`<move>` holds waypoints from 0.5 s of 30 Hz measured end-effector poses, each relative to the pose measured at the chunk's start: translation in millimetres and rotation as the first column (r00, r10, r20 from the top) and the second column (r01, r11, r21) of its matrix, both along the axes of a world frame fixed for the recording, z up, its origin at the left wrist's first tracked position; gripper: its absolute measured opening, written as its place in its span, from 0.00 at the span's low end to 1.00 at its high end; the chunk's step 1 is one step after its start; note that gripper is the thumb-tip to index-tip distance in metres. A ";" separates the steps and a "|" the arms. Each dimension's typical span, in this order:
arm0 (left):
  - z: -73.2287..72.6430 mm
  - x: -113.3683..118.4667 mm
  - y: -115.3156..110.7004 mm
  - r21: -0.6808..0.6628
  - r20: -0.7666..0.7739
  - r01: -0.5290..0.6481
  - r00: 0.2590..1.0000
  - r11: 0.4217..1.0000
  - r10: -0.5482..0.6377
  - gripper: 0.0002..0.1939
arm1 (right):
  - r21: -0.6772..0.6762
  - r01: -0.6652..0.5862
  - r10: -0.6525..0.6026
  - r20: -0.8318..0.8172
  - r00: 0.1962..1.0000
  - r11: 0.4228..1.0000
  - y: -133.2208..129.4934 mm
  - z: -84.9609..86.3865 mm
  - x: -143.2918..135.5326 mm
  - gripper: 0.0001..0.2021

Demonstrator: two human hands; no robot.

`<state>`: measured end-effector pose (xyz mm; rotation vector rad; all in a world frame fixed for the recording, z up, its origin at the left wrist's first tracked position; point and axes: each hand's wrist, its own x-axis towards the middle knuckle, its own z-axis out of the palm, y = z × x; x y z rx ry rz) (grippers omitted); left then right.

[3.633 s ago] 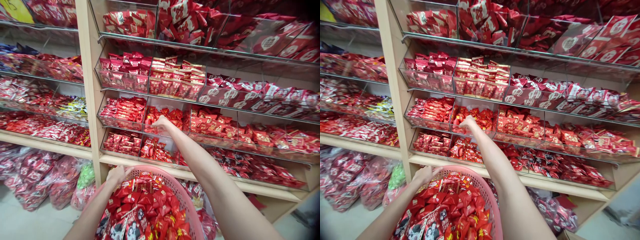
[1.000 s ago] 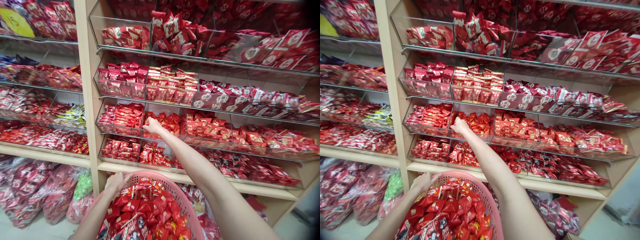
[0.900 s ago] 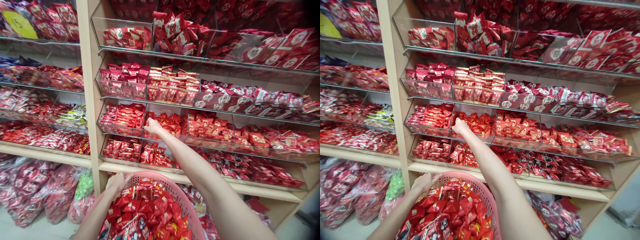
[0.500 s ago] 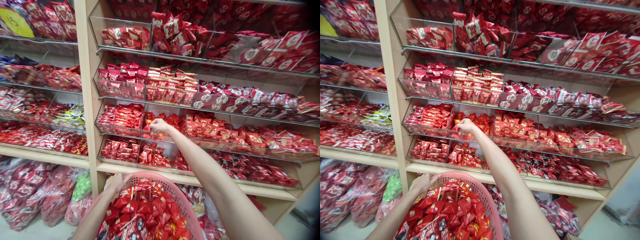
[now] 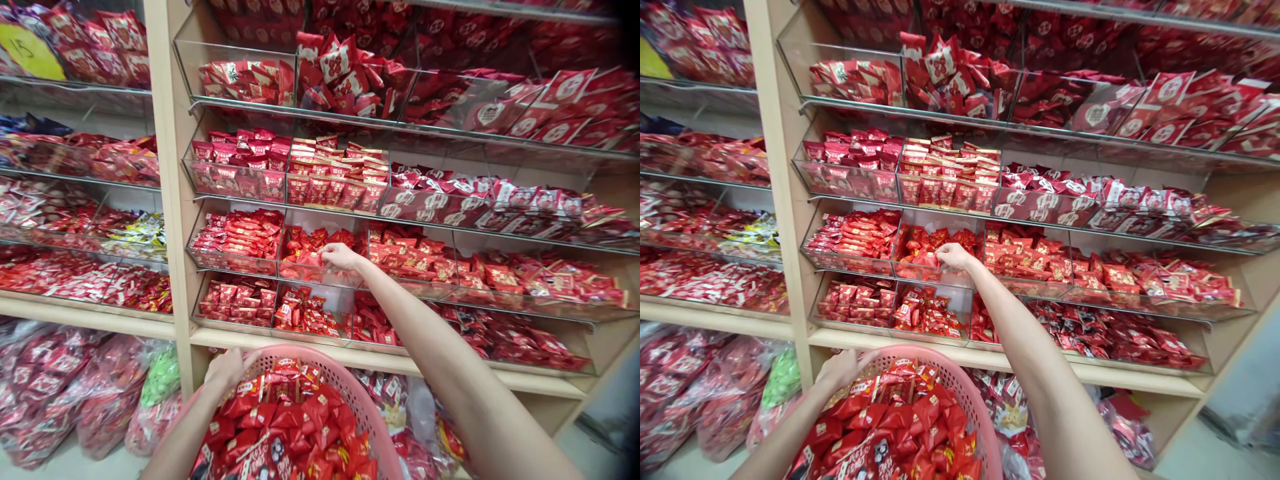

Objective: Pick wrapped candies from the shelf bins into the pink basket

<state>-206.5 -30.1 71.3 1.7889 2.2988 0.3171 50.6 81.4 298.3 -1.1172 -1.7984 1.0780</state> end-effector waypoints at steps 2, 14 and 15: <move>0.2 -0.3 0.3 -0.003 0.001 0.004 1.000 1.000 -0.004 0.43 | 0.009 0.031 -0.031 -0.038 0.999 0.999 -1.4 -1.2 5.1 0.07; -4.7 -3.3 2.8 0.002 -0.010 0.011 1.000 1.000 -0.011 0.44 | 0.111 0.117 -0.083 -0.273 0.958 0.987 2.8 -10.6 11.0 0.08; -5.1 -3.5 3.1 0.000 -0.010 0.010 1.000 1.000 -0.010 0.44 | 0.118 0.109 -0.073 -0.274 0.959 0.987 3.9 -11.0 11.4 0.07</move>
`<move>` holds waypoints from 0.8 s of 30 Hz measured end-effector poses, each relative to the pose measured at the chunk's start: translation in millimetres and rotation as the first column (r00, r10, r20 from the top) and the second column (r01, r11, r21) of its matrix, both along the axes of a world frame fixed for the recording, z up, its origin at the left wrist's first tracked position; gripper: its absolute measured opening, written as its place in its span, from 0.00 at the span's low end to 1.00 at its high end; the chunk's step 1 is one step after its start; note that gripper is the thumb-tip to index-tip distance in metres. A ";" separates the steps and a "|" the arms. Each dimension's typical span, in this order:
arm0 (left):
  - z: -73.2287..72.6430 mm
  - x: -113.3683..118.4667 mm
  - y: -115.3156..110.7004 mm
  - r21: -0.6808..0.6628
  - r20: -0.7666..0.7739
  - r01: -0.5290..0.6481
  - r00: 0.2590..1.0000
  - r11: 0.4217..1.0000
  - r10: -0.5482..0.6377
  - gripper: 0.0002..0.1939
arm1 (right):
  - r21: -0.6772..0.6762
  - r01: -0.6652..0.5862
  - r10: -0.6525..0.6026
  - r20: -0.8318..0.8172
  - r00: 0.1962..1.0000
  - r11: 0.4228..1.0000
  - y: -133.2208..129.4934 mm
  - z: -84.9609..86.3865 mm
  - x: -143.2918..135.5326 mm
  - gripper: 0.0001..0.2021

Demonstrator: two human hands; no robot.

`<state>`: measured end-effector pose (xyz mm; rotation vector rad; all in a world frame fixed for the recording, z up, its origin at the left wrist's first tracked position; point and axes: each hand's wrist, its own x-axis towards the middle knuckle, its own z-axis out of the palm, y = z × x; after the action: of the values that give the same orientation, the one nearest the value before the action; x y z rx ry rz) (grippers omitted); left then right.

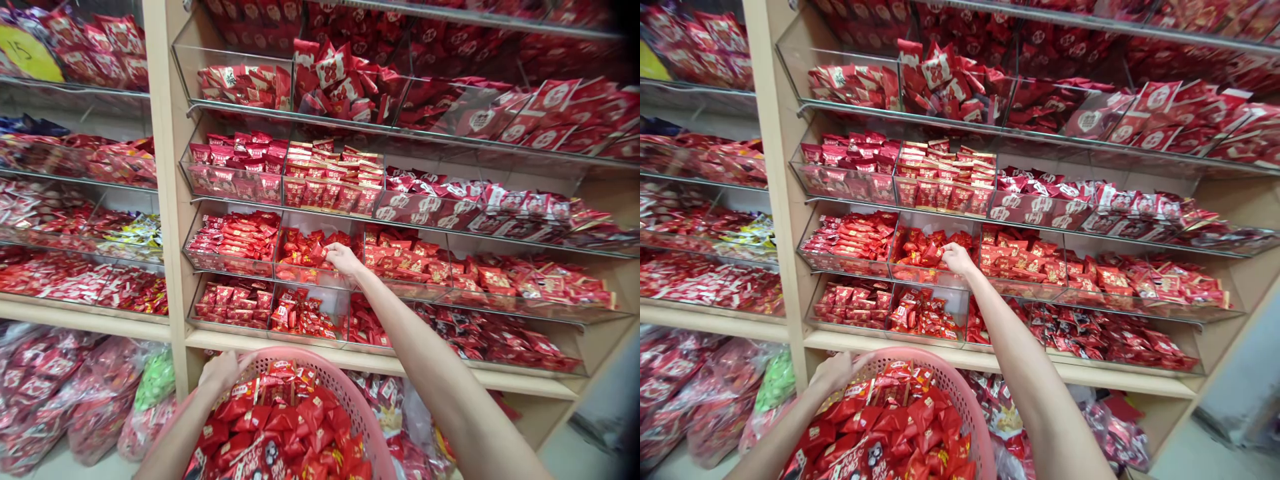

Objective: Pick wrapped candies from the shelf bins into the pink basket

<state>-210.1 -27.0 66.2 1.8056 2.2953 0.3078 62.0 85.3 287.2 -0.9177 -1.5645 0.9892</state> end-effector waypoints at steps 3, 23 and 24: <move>-0.4 0.0 0.3 0.005 0.001 0.003 1.000 1.000 -0.003 0.44 | 0.002 -0.058 0.058 -0.020 0.998 0.998 -0.4 1.1 3.4 0.07; 0.2 -0.2 1.0 -0.001 0.018 0.007 1.000 1.000 -0.007 0.45 | 0.007 -0.314 0.306 -0.246 0.920 0.949 -7.3 5.5 14.8 0.10; 0.0 -0.6 1.1 -0.004 0.013 0.006 1.000 1.000 -0.006 0.44 | 0.031 -0.294 0.291 -0.273 0.917 0.955 -12.6 4.9 15.5 0.10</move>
<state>-210.6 -25.9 66.2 1.8034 2.2793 0.3134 77.5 72.7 292.1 -0.5304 -1.4826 1.2797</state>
